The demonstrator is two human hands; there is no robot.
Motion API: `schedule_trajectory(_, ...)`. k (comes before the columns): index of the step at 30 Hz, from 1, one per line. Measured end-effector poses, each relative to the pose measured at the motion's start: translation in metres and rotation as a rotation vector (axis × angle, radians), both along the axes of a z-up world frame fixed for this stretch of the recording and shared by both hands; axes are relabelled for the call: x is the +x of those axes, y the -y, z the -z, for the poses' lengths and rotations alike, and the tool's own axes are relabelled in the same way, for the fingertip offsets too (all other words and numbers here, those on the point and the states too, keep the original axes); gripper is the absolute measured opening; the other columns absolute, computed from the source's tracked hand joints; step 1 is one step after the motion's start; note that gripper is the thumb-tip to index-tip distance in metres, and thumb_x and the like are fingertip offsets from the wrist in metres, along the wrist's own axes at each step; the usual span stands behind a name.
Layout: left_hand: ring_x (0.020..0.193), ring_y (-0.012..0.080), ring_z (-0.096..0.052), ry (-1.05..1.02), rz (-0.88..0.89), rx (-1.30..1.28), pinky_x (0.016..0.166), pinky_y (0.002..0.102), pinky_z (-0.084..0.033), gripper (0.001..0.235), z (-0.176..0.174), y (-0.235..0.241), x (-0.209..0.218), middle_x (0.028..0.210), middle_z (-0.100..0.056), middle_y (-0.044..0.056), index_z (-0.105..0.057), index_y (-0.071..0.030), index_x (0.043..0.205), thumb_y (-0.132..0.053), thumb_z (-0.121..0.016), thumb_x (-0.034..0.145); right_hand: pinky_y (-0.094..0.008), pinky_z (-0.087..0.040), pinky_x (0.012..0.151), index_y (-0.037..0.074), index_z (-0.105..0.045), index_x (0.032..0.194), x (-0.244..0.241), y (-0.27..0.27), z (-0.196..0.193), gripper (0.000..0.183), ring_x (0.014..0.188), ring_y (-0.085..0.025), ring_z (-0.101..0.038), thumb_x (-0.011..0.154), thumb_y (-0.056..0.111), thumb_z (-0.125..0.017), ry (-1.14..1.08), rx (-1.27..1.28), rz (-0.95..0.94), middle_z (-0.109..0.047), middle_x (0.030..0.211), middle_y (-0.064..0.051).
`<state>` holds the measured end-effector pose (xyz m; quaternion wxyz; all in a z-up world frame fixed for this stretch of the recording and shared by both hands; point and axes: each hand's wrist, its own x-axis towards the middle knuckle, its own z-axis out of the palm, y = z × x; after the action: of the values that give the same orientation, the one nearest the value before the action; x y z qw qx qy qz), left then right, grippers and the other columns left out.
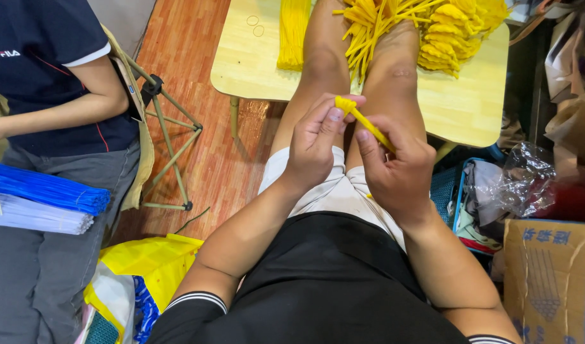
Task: The person sits with legs on a table and repeatedly picks up yellow plastic cable ties. They fold each tie in half, pull the end through the loop to form a knot, and tighten it by hand. The finished ties are placed in a pile on the table.
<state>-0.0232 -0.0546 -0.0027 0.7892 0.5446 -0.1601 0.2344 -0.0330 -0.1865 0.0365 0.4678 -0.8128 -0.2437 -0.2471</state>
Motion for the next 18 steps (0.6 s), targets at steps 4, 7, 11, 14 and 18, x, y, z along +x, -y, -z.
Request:
schedule_trajectory(4,0.082,0.0098,-0.049,-0.019,-0.001,0.045,0.081,0.026,-0.052,0.033,0.007,0.008,0.0,0.094,-0.057,0.006,-0.071,0.0,0.122,-0.02,-0.047,0.111,-0.033,-0.049,0.054,0.004,-0.079,0.105,0.001,0.0,-0.003,0.01,0.056,-0.025,-0.062,0.106,0.008,-0.07,0.056,0.014,0.016,-0.06,0.063,-0.011)
schedule_trajectory(7,0.082,0.0101,-0.049,-0.036,-0.001,0.054,0.08,0.027,-0.052,0.033,0.006,0.01,-0.001,0.095,-0.059,0.007,-0.072,-0.002,0.122,-0.021,-0.048,0.111,-0.036,-0.048,0.054,0.003,-0.078,0.105,0.001,0.002,0.001,0.015,0.057,-0.031,-0.062,0.108,0.011,-0.066,0.083,-0.003,0.035,-0.059,0.063,-0.013)
schedule_trajectory(11,0.091,0.0105,-0.055,-0.053,0.043,0.094,0.086,0.029,-0.054,0.034,0.005,0.008,-0.006,0.1,-0.062,0.007,-0.07,-0.003,0.127,-0.023,-0.047,0.111,-0.038,-0.054,0.063,0.001,-0.076,0.098,0.007,0.005,0.007,0.019,0.066,-0.033,-0.067,0.11,0.005,-0.061,0.059,0.067,-0.016,-0.068,0.074,-0.011)
schedule_trajectory(14,0.095,0.0129,-0.06,-0.03,0.083,0.121,0.091,0.032,-0.056,0.034,0.012,0.009,-0.003,0.102,-0.064,0.009,-0.069,-0.003,0.13,-0.021,-0.048,0.112,-0.037,-0.053,0.066,-0.002,-0.074,0.098,0.009,0.007,0.01,0.017,0.067,-0.024,-0.063,0.109,0.004,-0.063,0.017,0.112,-0.053,-0.065,0.072,-0.011)
schedule_trajectory(18,0.103,0.0167,-0.063,-0.02,0.128,0.147,0.099,0.038,-0.056,0.036,0.021,0.007,-0.001,0.111,-0.065,0.012,-0.065,-0.005,0.139,-0.022,-0.046,0.113,-0.037,-0.053,0.068,-0.001,-0.073,0.096,0.01,0.012,0.022,0.019,0.068,-0.022,-0.062,0.109,0.006,-0.063,0.002,0.139,-0.062,-0.065,0.072,-0.01)
